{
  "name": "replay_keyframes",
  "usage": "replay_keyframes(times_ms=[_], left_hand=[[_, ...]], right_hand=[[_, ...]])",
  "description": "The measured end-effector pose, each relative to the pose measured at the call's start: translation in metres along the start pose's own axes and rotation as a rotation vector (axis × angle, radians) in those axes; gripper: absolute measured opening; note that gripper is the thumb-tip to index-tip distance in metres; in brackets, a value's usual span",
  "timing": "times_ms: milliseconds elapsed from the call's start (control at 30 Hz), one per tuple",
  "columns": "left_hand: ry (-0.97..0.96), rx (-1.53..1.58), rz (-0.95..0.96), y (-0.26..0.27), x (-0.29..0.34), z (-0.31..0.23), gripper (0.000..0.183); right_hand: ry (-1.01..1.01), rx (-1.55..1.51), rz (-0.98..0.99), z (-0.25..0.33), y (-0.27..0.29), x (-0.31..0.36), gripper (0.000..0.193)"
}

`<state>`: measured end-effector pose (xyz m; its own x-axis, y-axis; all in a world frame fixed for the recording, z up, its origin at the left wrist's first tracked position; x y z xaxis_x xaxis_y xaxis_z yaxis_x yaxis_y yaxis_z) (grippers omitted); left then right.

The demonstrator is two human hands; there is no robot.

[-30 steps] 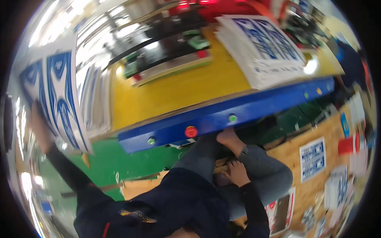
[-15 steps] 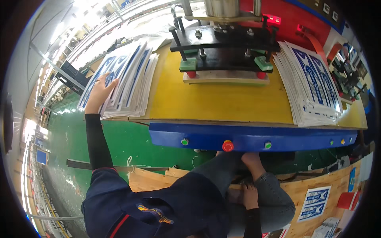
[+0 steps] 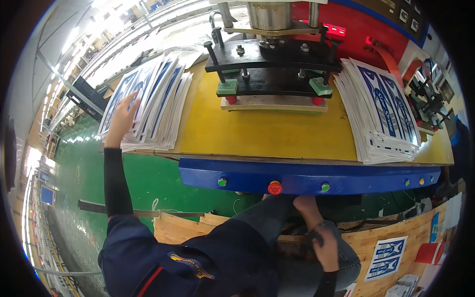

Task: Aligning decal sheets on a die-press machine and activating the press.

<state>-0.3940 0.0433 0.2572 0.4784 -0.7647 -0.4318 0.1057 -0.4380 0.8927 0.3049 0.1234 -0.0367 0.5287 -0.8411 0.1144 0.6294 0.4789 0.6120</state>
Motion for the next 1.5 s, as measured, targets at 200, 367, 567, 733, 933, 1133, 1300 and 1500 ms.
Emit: replay_keyframes(times_ms=[200,367,567,733,933,1133,1300,1500], left_hand=[[-0.105,0.029,-0.082,0.015,0.047,0.016,0.039],[-0.191,0.015,-0.076,0.021,0.057,0.03,0.035],[-0.332,-0.088,-0.455,0.039,0.105,-0.035,0.035],[-0.337,0.562,-0.666,-0.032,0.168,-0.164,0.029],[0.108,1.884,1.464,-0.183,0.265,-0.391,0.053],[0.634,2.171,1.661,-0.206,0.274,-0.398,0.054],[0.669,2.33,1.376,-0.202,0.222,-0.341,0.057],[0.564,2.542,0.986,-0.169,0.142,-0.232,0.061]], right_hand=[[0.372,0.153,-0.726,0.132,0.177,-0.059,0.028],[0.634,0.504,-0.931,0.18,0.23,-0.16,0.052],[0.299,0.707,-0.914,0.128,0.205,-0.198,0.053],[0.326,0.642,-0.775,0.15,0.216,-0.16,0.04],[0.63,0.544,-0.436,0.282,0.116,-0.059,0.027],[0.65,0.136,0.334,0.278,0.039,-0.014,0.038],[0.597,0.248,0.099,0.255,0.044,-0.064,0.041],[0.648,0.312,-0.158,0.216,0.036,-0.146,0.041]])
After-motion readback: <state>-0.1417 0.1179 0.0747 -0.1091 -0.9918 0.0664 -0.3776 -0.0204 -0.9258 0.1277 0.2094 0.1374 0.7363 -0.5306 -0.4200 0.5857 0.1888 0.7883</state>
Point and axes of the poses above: each hand's wrist, its own x-axis away from the middle knuckle, its own y-axis out of the back of the hand, z = x × y, the point moved 9 cm from there along -x, towards the middle knuckle, and after that the axes turned 4 degrees about -x, right-handed, at the moved point
